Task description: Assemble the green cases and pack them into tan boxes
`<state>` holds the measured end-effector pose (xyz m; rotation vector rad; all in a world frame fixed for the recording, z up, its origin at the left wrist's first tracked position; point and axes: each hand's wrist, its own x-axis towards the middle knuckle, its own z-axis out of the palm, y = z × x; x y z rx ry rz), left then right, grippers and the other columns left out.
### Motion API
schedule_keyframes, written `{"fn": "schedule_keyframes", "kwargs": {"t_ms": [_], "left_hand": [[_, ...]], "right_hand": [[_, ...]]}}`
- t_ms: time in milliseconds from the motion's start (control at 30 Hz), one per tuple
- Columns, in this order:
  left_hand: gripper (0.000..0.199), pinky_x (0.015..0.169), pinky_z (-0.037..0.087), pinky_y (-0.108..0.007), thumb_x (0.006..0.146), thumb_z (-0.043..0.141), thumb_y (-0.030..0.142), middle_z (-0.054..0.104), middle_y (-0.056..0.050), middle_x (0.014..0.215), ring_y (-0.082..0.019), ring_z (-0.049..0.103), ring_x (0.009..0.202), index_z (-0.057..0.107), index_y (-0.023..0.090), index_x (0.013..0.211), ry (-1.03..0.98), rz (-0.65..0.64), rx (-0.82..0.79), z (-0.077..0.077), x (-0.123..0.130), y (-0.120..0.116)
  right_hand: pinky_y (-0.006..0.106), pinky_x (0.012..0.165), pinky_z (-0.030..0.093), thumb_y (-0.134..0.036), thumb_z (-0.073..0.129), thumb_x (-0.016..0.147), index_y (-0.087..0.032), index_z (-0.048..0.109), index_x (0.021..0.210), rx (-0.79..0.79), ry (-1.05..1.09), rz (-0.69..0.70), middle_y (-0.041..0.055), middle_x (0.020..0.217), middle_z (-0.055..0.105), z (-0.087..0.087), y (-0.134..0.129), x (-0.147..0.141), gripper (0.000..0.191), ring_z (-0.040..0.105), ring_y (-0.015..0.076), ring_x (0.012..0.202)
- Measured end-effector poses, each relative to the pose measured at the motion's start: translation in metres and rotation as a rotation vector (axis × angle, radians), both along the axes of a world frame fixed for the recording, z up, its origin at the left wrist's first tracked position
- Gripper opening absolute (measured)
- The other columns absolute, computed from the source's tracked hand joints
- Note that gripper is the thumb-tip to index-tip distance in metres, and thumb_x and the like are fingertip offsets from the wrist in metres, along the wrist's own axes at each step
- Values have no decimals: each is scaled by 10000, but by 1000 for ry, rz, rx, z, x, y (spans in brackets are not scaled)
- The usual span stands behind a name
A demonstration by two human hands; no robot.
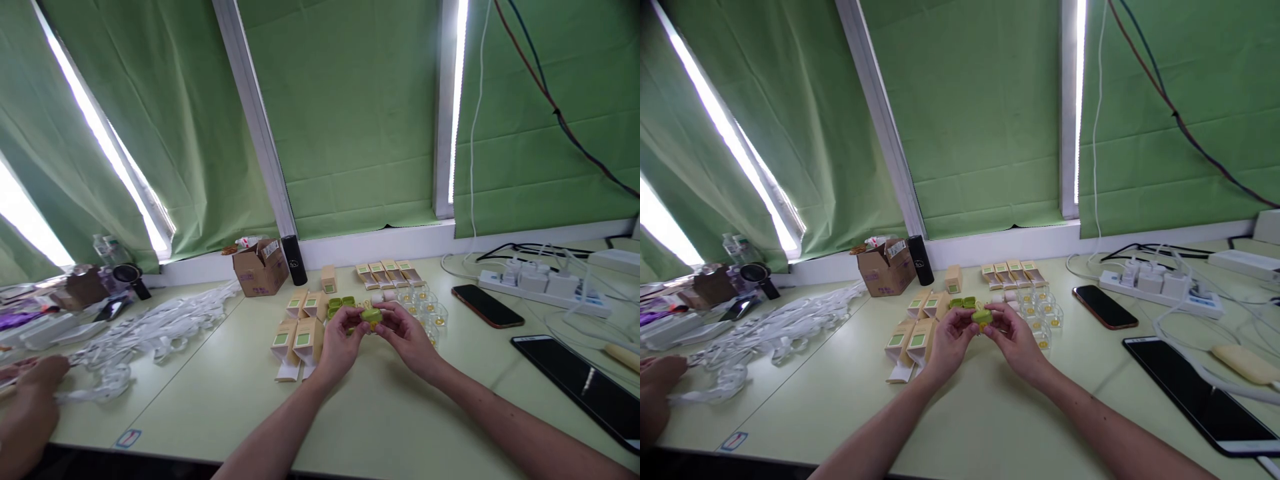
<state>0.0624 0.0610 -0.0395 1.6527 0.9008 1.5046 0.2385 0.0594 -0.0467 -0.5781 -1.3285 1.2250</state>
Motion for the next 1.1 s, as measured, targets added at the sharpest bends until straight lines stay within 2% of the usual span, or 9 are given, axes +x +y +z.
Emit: {"fn": "schedule_keyframes", "kwargs": {"t_ms": [133,233,333,433,600,933,1100], "left_hand": [[432,866,592,-344,864,801,514,727,-88,1014,-214,698,942,687,194,1132,17,21,24,0,-2,-1],[478,874,597,-348,912,734,561,733,-96,1036,-214,712,952,643,204,1217,-16,19,25,3,-3,-4],[442,857,602,-349,948,679,579,745,-99,1037,-197,719,892,635,200,1172,-31,21,13,7,-2,-7],[421,836,604,-346,957,668,575,748,-98,1019,-184,708,853,641,191,1128,-30,29,-2,7,-1,-7],[431,785,596,-328,944,678,585,732,-90,966,-175,689,814,642,179,1085,-30,39,-14,5,-1,-4],[463,807,598,-332,920,719,573,728,-107,996,-198,699,881,646,169,1134,12,-10,-42,5,-1,-6],[549,871,598,-345,885,775,548,702,-128,1084,-226,699,994,628,165,1250,5,-56,-59,2,-2,-4]], "right_hand": [[472,988,590,-529,874,787,-297,664,1202,-55,66,56,48,1041,788,2,-1,-2,520,742,255,1021],[522,991,581,-566,845,806,-297,653,1232,-167,177,129,50,1027,796,0,1,1,540,765,268,966],[518,930,589,-565,823,817,-292,662,1163,-262,271,191,64,1002,807,-8,8,7,469,784,284,901],[491,857,595,-539,803,825,-282,670,1057,-293,322,207,80,970,811,-14,14,12,371,782,289,862],[463,820,586,-479,777,848,-267,675,1056,-305,372,234,100,987,815,-15,14,11,314,771,280,846],[411,791,578,-477,849,802,-274,683,1065,-336,393,254,55,929,805,-7,7,7,372,756,243,817],[417,761,592,-528,874,772,-278,676,1130,-270,296,121,46,967,770,0,0,6,480,729,251,852]]}}
